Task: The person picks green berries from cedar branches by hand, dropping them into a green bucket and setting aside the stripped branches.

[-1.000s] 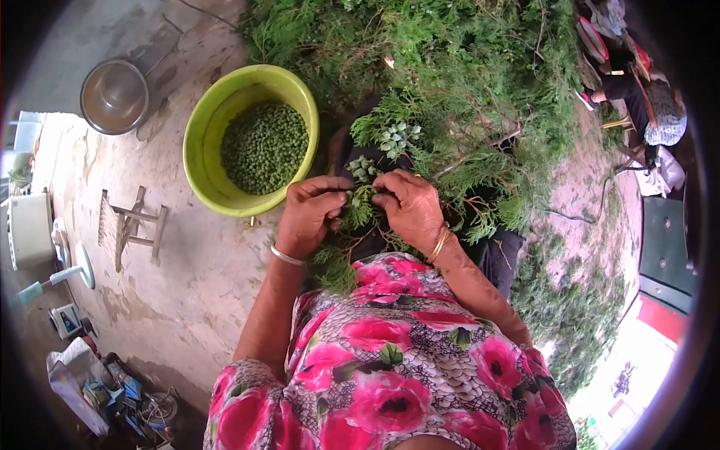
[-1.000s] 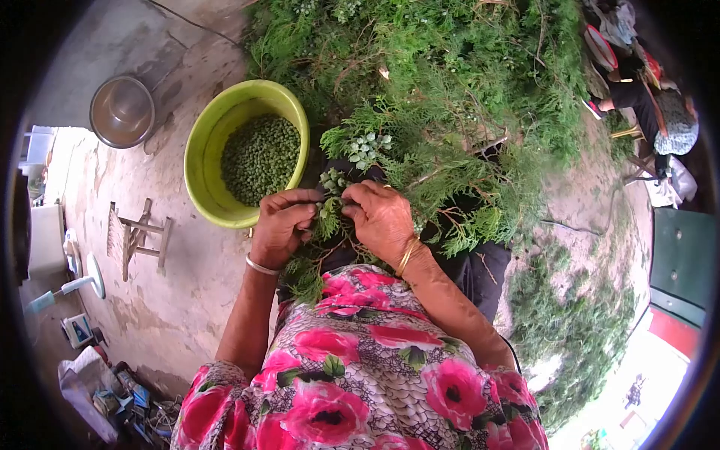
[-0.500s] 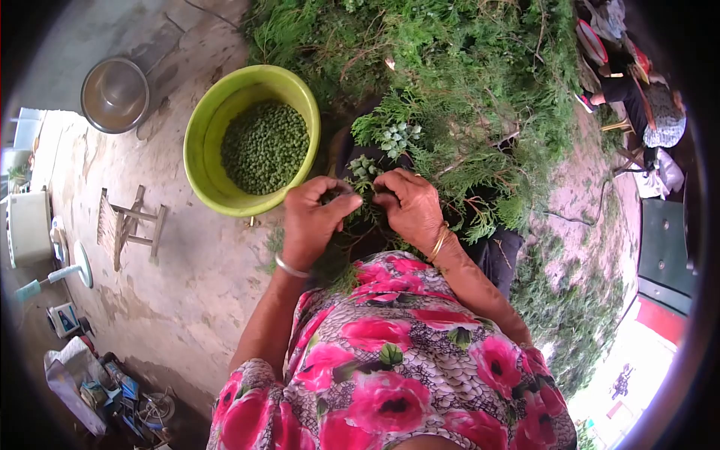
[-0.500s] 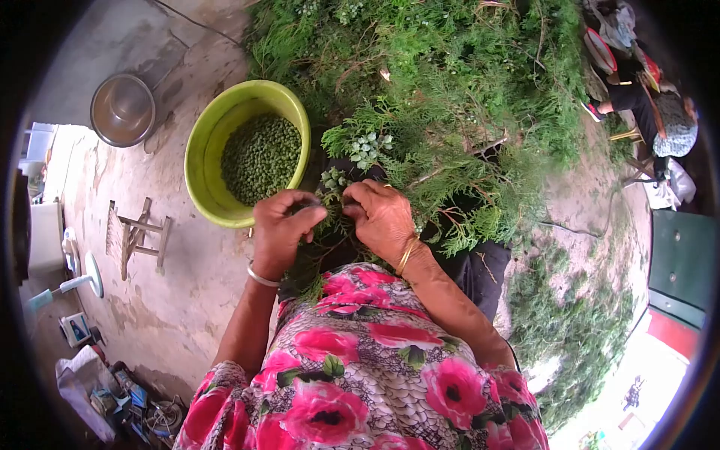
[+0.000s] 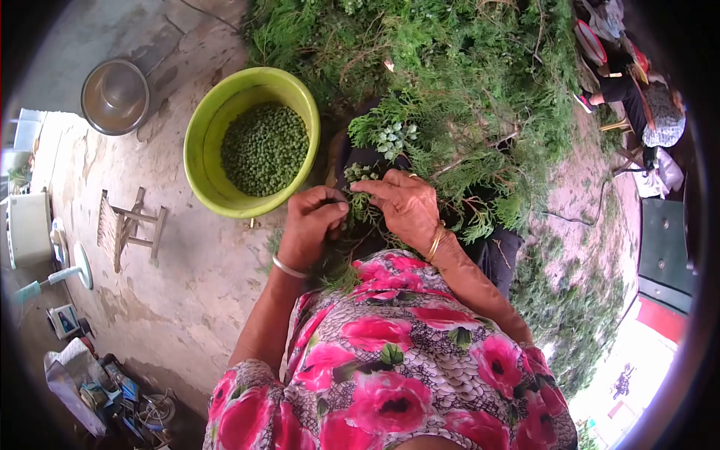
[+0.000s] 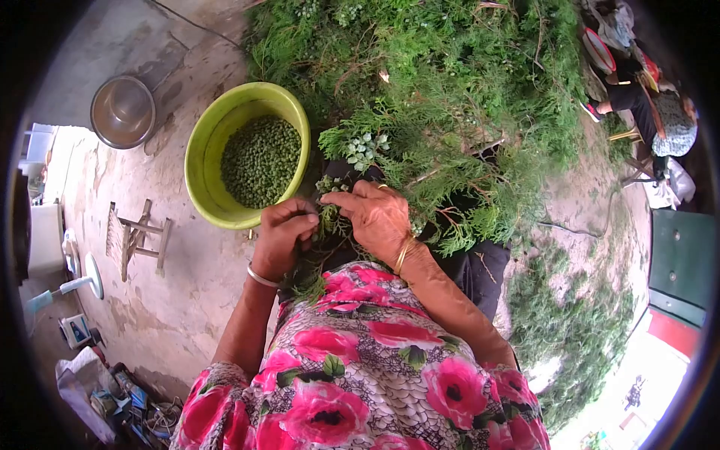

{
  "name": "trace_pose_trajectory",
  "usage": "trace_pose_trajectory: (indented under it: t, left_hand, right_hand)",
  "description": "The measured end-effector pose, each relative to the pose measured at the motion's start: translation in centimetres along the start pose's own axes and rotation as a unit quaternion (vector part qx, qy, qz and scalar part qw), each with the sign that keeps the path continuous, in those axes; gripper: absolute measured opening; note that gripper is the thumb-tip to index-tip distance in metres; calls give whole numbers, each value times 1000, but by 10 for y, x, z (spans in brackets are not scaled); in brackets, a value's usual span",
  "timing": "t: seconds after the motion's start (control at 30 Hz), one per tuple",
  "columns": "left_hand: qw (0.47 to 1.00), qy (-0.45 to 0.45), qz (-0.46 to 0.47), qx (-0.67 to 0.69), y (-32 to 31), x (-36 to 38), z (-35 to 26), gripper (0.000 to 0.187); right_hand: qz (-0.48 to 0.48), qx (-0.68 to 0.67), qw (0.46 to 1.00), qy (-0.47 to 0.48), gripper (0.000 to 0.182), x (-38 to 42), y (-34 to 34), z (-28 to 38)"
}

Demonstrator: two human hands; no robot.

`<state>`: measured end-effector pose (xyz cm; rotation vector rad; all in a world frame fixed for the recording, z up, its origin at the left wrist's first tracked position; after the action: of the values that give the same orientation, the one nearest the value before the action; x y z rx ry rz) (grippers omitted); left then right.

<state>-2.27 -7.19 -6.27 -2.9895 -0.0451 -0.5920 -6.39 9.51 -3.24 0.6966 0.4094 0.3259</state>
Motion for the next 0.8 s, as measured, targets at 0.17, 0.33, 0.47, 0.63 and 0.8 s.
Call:
trace_pose_trajectory:
  t: [0.17, 0.33, 0.47, 0.63, 0.8]
  left_hand:
    - [976, 99, 0, 195, 1, 14, 9, 6]
    - [896, -244, -71, -364, -13, 26, -13, 13]
    - [887, -228, -79, -394, -13, 29, -18, 15]
    - [972, -47, 13, -228, 25, 20, -11, 7]
    - [981, -99, -164, 38, 77, -2, -48, 23]
  right_hand:
    - [4, -6, 1000, -26, 31, 0, 0, -1]
    - [1, -20, 1000, -5, 33, 3, -2, -5]
    - [26, -9, 1000, 5, 29, 5, 1, -4]
    - [36, -16, 999, 21, 32, 9, 4, -4]
    - [32, -34, 999, 18, 31, 10, 5, -4]
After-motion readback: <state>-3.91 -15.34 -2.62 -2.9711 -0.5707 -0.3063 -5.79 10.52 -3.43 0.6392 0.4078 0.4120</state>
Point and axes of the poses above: each hand's wrist, its own x-axis away from the middle knuckle, its own y-axis out of the back of the hand, z = x × y, the point moved 5 cm from there along -x, towards the middle knuckle, and after that the axes turned 2 degrees about -z, right-handed, at the moved point
